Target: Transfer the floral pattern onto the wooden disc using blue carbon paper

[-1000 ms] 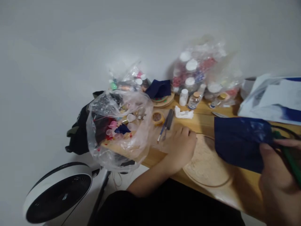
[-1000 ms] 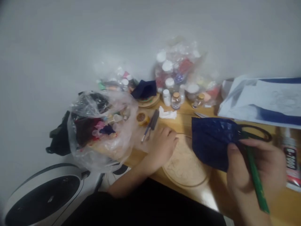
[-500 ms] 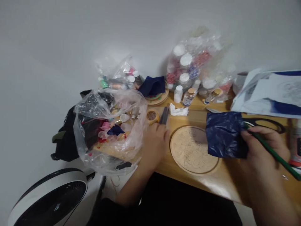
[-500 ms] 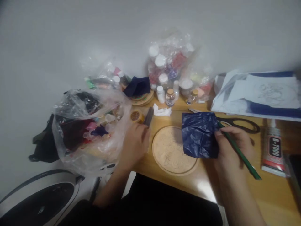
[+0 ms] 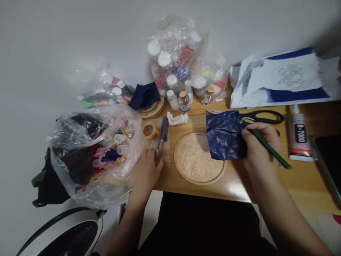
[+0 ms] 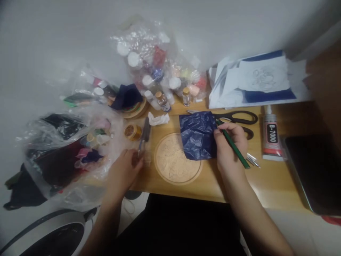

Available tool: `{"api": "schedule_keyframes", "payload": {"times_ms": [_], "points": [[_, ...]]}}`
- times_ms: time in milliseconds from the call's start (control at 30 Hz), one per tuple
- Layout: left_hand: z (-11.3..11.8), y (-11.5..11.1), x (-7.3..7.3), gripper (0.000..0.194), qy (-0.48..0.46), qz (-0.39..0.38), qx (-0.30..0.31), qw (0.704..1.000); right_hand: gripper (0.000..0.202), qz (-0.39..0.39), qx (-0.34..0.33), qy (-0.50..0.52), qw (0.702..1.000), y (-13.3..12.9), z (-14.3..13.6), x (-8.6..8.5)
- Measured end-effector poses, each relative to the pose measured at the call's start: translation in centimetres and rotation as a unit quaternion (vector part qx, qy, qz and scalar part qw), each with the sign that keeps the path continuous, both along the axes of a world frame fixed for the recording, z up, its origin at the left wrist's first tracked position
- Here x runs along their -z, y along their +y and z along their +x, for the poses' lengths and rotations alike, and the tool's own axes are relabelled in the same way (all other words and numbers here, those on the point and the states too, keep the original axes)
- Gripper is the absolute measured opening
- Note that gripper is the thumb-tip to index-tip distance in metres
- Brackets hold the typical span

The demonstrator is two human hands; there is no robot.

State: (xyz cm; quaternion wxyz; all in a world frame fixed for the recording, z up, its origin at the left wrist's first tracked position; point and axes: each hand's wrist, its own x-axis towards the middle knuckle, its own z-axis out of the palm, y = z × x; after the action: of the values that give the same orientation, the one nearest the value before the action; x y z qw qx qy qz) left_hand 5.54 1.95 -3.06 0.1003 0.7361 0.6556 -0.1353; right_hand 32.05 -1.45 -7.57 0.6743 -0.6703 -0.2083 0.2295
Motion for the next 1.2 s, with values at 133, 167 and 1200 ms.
{"api": "schedule_keyframes", "payload": {"times_ms": [133, 167, 1200], "points": [[-0.1, 0.3, 0.2, 0.018, -0.001, 0.030, -0.007, 1.000, 0.017, -0.005, -0.003, 0.015, 1.000, 0.0, 0.0, -0.1], [-0.1, 0.3, 0.2, 0.017, 0.001, 0.036, -0.008, 0.999, 0.018, -0.006, -0.005, 0.018, 1.000, -0.1, 0.0, -0.1], [5.4, 3.6, -1.2, 0.024, -0.104, -0.007, 0.160, 0.982, 0.018, 0.071, -0.004, 0.200, 0.977, -0.4, 1.2, -1.6]]}}
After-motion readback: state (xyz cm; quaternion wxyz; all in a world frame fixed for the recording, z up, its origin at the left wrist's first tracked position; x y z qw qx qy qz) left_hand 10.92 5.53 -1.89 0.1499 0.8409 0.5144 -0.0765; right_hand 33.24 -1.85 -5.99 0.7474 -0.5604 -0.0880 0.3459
